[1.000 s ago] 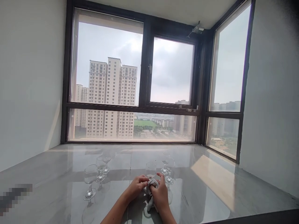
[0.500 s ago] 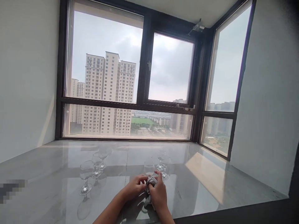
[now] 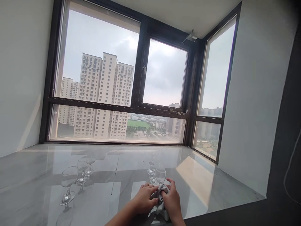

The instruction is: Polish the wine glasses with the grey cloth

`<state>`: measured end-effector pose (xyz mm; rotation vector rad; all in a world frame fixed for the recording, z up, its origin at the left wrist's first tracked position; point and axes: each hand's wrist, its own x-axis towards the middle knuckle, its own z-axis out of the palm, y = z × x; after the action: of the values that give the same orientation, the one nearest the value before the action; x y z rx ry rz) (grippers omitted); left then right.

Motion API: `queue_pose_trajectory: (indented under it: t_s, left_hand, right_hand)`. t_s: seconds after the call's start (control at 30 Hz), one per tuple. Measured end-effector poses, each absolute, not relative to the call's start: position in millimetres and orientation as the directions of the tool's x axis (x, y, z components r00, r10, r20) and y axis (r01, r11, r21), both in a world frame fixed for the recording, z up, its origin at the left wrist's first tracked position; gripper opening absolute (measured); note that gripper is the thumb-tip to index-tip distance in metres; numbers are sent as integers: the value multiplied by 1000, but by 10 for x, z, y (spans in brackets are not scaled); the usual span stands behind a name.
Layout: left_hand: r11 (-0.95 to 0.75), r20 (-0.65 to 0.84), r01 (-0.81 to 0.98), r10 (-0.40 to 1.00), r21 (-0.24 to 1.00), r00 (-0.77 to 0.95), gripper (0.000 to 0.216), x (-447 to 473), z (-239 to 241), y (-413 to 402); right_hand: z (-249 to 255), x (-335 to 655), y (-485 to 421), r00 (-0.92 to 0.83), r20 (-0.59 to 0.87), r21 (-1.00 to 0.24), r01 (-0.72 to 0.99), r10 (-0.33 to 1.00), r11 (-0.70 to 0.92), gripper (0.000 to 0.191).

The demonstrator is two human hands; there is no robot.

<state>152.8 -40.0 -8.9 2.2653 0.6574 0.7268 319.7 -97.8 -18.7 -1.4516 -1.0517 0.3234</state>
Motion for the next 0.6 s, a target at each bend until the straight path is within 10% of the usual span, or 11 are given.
queue_pose_trajectory:
  t_s: [0.6]
  left_hand:
    - [-692,316,513,704,508,636,64,1541,-29,-516]
  right_hand:
    - [-193,3854,-993,748,333,-913,407,574,-2,58]
